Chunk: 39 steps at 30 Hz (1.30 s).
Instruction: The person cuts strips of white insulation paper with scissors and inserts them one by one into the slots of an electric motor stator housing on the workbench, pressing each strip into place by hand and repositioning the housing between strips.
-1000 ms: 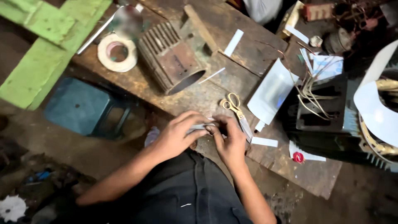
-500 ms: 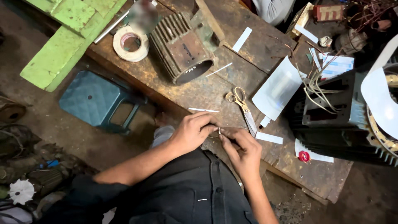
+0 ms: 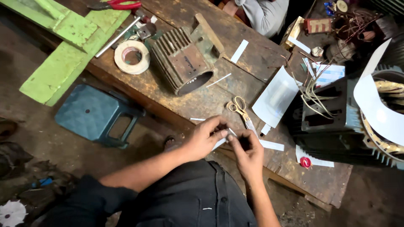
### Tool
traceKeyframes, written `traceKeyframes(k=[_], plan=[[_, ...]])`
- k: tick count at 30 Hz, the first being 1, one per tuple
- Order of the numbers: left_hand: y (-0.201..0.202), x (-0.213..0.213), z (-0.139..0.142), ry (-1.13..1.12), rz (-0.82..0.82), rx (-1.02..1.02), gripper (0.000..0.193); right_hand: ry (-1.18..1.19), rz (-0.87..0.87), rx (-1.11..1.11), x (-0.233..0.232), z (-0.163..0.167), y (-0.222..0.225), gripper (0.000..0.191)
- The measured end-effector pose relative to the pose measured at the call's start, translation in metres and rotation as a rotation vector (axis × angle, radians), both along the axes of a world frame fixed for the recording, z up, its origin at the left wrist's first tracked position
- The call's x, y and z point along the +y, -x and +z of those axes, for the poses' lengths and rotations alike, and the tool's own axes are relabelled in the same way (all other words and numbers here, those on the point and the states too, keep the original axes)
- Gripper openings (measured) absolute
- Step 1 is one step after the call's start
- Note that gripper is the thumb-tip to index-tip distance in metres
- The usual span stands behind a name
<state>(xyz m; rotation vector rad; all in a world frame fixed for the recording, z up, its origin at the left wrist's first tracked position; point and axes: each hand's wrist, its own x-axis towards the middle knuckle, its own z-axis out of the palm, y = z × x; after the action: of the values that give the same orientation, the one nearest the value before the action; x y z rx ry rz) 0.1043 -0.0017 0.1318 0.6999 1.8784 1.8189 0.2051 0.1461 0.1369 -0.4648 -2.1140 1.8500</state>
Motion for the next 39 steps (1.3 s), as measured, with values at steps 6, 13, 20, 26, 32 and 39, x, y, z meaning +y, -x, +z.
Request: traceKeyframes(k=[6,13,20,26,32,39], plan=[[0.015,-0.019,0.012,-0.015,-0.021,0.277,0.018,-0.447,-0.092,0.021,-0.012,0.016,-0.001,0.010],[0.048,-0.046,0.015,-0.008,0.009,0.339,0.013,-0.287,0.028,-0.049,-0.043,0.035,0.030,0.015],[0.077,-0.080,0.020,-0.020,-0.149,0.325,0.036,-0.553,-0.029,0.020,-0.068,0.040,0.056,0.007],[0.093,-0.101,0.011,0.043,-0.109,-0.057,0.035,-0.367,-0.002,-0.198,-0.082,0.023,0.069,0.025],[0.104,-0.119,0.004,0.022,-0.205,0.315,0.033,-0.306,-0.185,-0.200,-0.100,0.028,0.070,0.016],[0.105,-0.099,-0.003,-0.013,-0.063,0.227,0.013,-0.618,-0.099,-0.151,-0.120,0.065,0.086,0.012]])
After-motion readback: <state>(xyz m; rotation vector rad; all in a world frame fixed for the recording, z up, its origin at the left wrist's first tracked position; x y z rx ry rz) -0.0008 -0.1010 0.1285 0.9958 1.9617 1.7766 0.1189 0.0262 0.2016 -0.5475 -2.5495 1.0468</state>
